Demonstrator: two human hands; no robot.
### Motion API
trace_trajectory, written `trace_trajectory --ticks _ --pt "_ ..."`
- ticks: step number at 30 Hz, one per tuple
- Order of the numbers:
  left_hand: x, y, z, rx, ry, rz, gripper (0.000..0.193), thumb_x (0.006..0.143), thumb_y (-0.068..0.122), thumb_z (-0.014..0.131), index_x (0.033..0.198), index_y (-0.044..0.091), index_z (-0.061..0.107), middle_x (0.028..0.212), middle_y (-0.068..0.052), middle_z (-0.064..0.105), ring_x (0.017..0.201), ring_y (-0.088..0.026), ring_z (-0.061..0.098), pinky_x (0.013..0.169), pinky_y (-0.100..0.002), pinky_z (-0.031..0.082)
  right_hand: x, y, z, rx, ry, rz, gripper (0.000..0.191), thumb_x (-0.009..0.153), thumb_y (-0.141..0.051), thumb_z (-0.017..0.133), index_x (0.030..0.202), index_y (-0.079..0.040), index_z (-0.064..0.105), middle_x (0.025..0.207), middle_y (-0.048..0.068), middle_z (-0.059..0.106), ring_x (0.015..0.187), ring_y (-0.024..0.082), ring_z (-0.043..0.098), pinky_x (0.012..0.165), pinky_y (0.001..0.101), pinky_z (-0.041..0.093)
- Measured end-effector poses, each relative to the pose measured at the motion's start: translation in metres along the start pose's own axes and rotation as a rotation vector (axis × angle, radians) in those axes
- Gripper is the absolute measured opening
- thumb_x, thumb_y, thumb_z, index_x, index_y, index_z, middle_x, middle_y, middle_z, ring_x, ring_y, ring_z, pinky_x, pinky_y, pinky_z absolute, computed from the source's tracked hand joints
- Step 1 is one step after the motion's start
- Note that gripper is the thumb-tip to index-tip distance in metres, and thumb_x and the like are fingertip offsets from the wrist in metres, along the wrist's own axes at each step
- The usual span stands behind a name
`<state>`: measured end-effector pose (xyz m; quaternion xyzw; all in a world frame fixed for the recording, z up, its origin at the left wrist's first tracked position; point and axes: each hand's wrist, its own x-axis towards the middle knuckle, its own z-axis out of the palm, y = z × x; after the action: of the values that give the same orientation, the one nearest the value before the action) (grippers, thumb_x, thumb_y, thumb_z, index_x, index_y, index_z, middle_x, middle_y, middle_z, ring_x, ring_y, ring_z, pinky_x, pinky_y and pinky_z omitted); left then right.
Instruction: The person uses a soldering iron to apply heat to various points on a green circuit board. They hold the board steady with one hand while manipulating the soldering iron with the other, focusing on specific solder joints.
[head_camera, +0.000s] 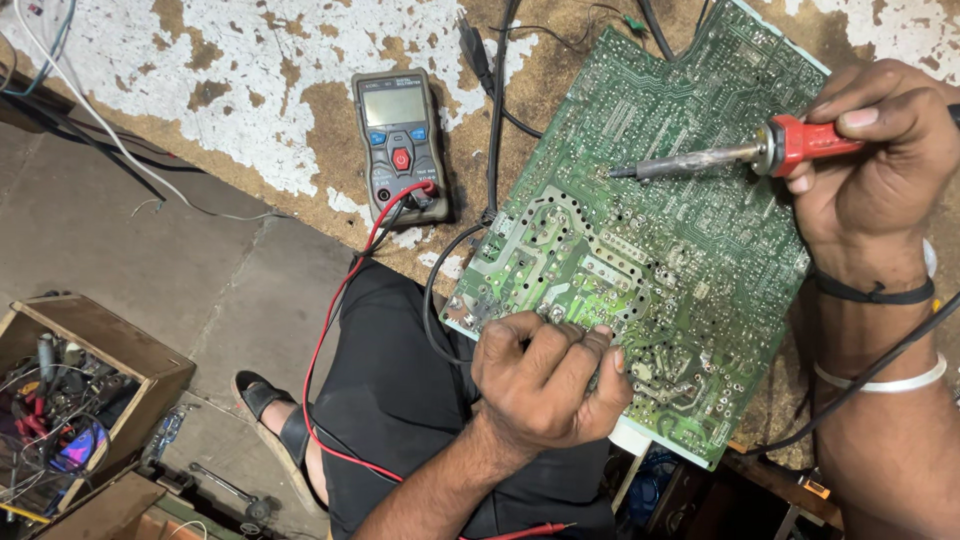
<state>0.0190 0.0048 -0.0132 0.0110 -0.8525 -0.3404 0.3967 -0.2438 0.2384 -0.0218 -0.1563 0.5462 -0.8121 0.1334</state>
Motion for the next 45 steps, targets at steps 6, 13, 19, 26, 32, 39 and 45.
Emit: trace_trajectory --ticks 6,13,19,26,32,39,45 --pt "0.001 0.000 -0.001 0.005 -0.006 0.003 0.012 0.089 0.019 0.073 0.086 0.008 0.077 0.076 0.001 0.064 0.078 -0.018 0.052 0.074 -0.033 0.042 -0.002 0.000 -0.004 0.013 -0.018 0.005 0.028 0.106 0.000 0.044 0.079 0.004 0.050 0.081 0.020 0.051 0.054 0.030 0.047 0.049 0.0357 0.045" --pt "-0.001 0.000 0.000 -0.013 -0.002 0.004 0.013 0.090 0.019 0.071 0.085 0.008 0.076 0.075 0.001 0.064 0.075 -0.016 0.051 0.074 -0.033 0.042 -0.001 -0.001 -0.004 -0.033 -0.020 0.011 0.026 0.106 0.000 0.044 0.081 0.004 0.051 0.083 0.022 0.056 0.053 0.031 0.051 0.051 0.0356 0.047" --pt "-0.002 0.000 0.002 -0.014 0.007 -0.003 0.014 0.090 0.019 0.070 0.084 0.008 0.076 0.074 0.001 0.064 0.074 -0.016 0.050 0.072 -0.032 0.041 -0.002 -0.001 0.000 -0.005 -0.013 0.014 0.027 0.107 -0.001 0.045 0.082 0.004 0.051 0.080 0.020 0.054 0.053 0.030 0.051 0.052 0.0360 0.048" --pt "-0.002 0.000 0.000 -0.016 0.000 0.000 0.014 0.091 0.019 0.070 0.084 0.008 0.076 0.075 0.000 0.065 0.074 -0.016 0.051 0.073 -0.032 0.042 -0.001 -0.001 -0.001 -0.015 -0.022 0.010 0.027 0.107 -0.001 0.045 0.080 0.003 0.050 0.082 0.019 0.054 0.054 0.030 0.051 0.051 0.0352 0.047" --pt "-0.001 0.000 0.000 -0.012 -0.004 -0.002 0.014 0.090 0.019 0.071 0.085 0.008 0.076 0.075 0.001 0.065 0.074 -0.016 0.052 0.074 -0.033 0.041 -0.003 0.000 -0.004 0.001 -0.018 0.020 0.028 0.108 0.000 0.046 0.080 0.004 0.050 0.082 0.020 0.053 0.055 0.031 0.050 0.053 0.0360 0.047" --pt "-0.001 0.000 0.000 -0.010 -0.003 0.000 0.014 0.091 0.019 0.071 0.085 0.007 0.076 0.075 0.000 0.064 0.074 -0.017 0.052 0.075 -0.033 0.041 0.000 -0.002 -0.001 -0.005 -0.037 0.037 0.029 0.108 -0.001 0.045 0.081 0.006 0.053 0.084 0.021 0.055 0.056 0.032 0.053 0.052 0.0356 0.048" --pt "-0.003 -0.001 0.001 -0.015 -0.004 0.003 0.014 0.091 0.018 0.072 0.084 0.007 0.077 0.073 0.001 0.062 0.072 -0.016 0.051 0.075 -0.033 0.041 0.001 -0.006 0.009 -0.082 -0.036 0.048 0.026 0.106 -0.002 0.046 0.083 0.006 0.054 0.081 0.024 0.059 0.053 0.032 0.056 0.048 0.0364 0.049"
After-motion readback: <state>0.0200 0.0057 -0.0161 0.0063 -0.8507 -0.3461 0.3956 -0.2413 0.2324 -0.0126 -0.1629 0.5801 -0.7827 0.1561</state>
